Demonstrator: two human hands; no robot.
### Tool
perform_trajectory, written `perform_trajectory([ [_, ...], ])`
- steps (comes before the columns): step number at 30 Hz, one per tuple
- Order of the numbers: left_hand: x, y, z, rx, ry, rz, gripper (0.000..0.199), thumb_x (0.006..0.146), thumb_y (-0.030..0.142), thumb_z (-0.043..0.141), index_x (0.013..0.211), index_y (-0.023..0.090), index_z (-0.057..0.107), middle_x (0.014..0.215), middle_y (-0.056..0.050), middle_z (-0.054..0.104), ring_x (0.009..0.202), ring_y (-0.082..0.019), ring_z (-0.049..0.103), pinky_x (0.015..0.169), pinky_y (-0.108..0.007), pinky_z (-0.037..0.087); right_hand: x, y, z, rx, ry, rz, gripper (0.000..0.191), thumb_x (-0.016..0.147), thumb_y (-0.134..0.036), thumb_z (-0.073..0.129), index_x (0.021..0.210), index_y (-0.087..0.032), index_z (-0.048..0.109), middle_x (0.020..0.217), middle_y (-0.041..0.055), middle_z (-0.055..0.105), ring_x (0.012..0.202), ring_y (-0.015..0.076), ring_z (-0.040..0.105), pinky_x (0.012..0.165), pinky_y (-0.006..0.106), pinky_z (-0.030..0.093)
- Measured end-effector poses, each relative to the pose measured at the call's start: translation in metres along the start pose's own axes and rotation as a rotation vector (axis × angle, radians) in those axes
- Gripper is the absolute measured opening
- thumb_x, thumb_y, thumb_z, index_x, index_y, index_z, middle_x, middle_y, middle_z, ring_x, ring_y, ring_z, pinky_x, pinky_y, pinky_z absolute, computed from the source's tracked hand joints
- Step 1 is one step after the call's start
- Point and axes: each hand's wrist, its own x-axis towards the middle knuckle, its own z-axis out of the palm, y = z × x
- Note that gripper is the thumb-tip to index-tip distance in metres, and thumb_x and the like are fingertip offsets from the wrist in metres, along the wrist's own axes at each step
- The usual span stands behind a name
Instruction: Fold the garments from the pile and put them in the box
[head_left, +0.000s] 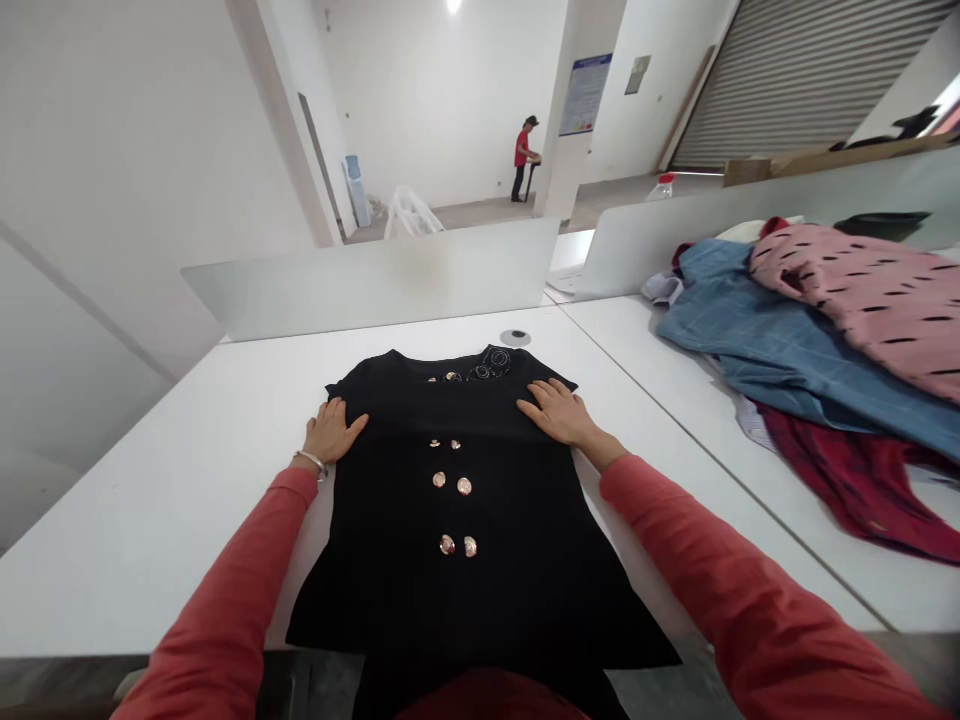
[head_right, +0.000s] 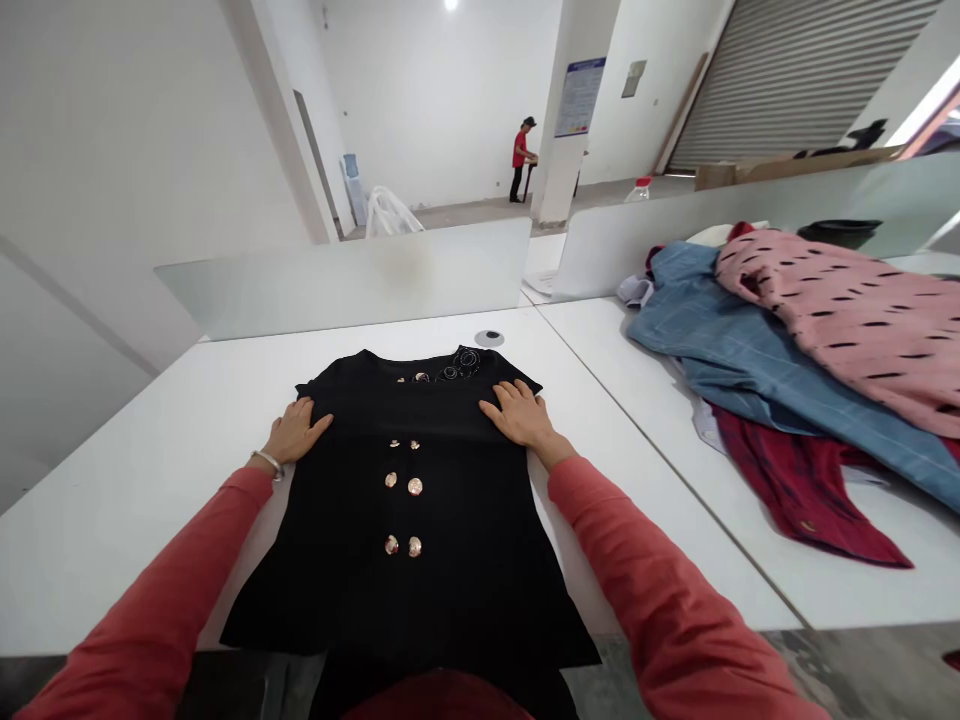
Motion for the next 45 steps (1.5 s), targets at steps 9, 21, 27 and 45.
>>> perform_trajectory([
  [9, -0.023, -0.025, -0.016, 0.061, 0.127, 0.069, 0.050, 0.084, 0.045, 0.029, 0.124, 0.016, 0.036, 0.131, -0.013, 0.035, 0.118, -0.029, 0.032, 0.090, -0.047, 0.034, -0.081, 0.036, -0.049, 0.287, 0.241, 0.079, 0.059, 0.080, -0.045, 0.033, 0.128, -0.012, 0.032, 0.133, 0.0103, 0.033, 0.122, 0.0221, 0.031, 0.100, 0.037, 0.030],
  [21, -0.220, -0.005, -0.026, -0.162, 0.130, 0.110, 0.051, 0.081, 0.047, 0.040, 0.120, 0.014, 0.038, 0.102, -0.010, 0.055, 0.093, -0.021, 0.054, 0.082, -0.036, 0.045, -0.242, 0.035, -0.016, 0.211, 0.245, -0.191, 0.051, 0.077, -0.058, 0.043, 0.112, -0.021, 0.045, 0.102, 0.0090, 0.058, 0.086, 0.0228, 0.058, 0.061, 0.031, 0.051],
  [27, -0.238, 0.016, -0.014, -0.271, 0.126, -0.068, 0.041, 0.078, 0.038, 0.043, 0.112, 0.016, 0.045, 0.099, -0.009, 0.058, 0.090, -0.023, 0.056, 0.078, -0.035, 0.044, -0.243, 0.005, 0.002, 0.253, 0.290, -0.196, 0.042, 0.080, -0.052, 0.042, 0.104, -0.019, 0.049, 0.081, 0.0059, 0.058, 0.076, 0.0192, 0.057, 0.068, 0.034, 0.048],
  [45, -0.285, -0.022, -0.024, -0.294, 0.171, 0.232, 0.048, 0.073, 0.017, 0.047, 0.120, 0.020, 0.038, 0.122, -0.010, 0.043, 0.113, -0.022, 0.042, 0.095, -0.040, 0.036, -0.256, 0.057, -0.022, -0.086, 0.278, -0.507, 0.046, 0.080, -0.031, 0.040, 0.124, -0.021, 0.034, 0.119, 0.0124, 0.046, 0.110, 0.0288, 0.043, 0.086, 0.044, 0.043],
])
